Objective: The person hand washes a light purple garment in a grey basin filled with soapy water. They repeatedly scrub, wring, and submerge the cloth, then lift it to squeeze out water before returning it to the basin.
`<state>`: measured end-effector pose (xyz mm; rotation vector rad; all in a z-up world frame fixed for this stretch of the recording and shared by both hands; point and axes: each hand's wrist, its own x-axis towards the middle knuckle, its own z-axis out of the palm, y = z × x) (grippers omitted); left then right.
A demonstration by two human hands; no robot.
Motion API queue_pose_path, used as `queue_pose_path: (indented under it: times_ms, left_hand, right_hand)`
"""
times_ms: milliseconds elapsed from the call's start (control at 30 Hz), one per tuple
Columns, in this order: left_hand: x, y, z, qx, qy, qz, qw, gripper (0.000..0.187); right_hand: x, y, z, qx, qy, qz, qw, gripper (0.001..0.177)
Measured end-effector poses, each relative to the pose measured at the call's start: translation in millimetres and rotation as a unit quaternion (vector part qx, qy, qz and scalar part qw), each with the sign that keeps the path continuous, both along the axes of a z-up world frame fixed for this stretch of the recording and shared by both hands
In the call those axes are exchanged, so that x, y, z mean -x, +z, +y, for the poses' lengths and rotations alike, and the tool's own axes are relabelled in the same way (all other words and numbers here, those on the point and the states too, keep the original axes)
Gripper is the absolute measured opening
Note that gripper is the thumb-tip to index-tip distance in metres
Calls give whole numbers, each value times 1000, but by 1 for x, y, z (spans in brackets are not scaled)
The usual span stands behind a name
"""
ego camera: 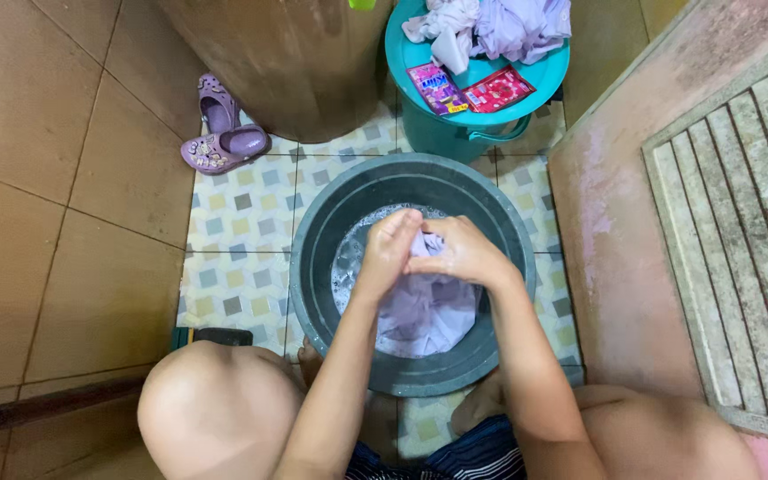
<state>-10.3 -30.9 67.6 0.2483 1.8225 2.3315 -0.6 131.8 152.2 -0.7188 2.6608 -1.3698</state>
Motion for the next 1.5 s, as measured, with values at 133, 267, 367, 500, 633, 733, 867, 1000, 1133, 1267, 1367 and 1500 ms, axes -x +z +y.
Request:
queue_pose_path:
  times_ms: [133, 267, 367, 500, 633, 733, 867, 1000, 1133, 1267, 1367, 1500]
  left_hand:
    - [2, 20, -11, 85, -15, 142, 986, 34]
    - [12, 34, -25, 148, -95, 229, 957, 38]
    - [20, 17, -35, 173, -128, 245, 945, 43]
    - [22, -13, -36, 134, -119, 172, 969, 35]
    - [10, -23, -5, -71, -5, 29, 997, 30]
    - [8, -21, 7, -214, 54, -82, 972, 17]
    - [14, -34, -5, -286, 75, -165, 941, 35]
    - [-5, -33, 9, -347, 93, -209, 910, 37]
    - [-22, -34, 44, -220, 51, -235, 945, 36]
    - [10, -90, 33, -229, 99, -139, 958, 43]
    - [23, -111, 9, -320, 93, -130, 934, 43]
    - [-1, -78, 30, -282, 99, -224, 927, 41]
  right_hand:
    - [-8, -6, 9, -38, -125, -61, 990, 27]
    - [-18, -6, 21, 79, -126, -11, 989, 21]
    - [-18, -2, 32, 215, -111, 25, 970, 26]
    - [-13, 5, 50, 481, -100, -66, 868, 37]
    - [4, -19, 42, 422, -213, 0, 881, 37]
    - [1, -37, 11, 109, -307, 240, 915, 27]
    - [-33, -68, -74, 46, -159, 221, 961, 30]
    - [-10, -79, -60, 81, -106, 330, 934, 8]
    - [4, -80, -11, 22, -271, 299, 915, 14]
    - [-18, -105, -46, 15, -191, 328, 925, 11]
    - [-22, -110, -71, 62, -90, 381, 918, 6]
    - [1, -96, -43, -21, -190, 300, 935, 11]
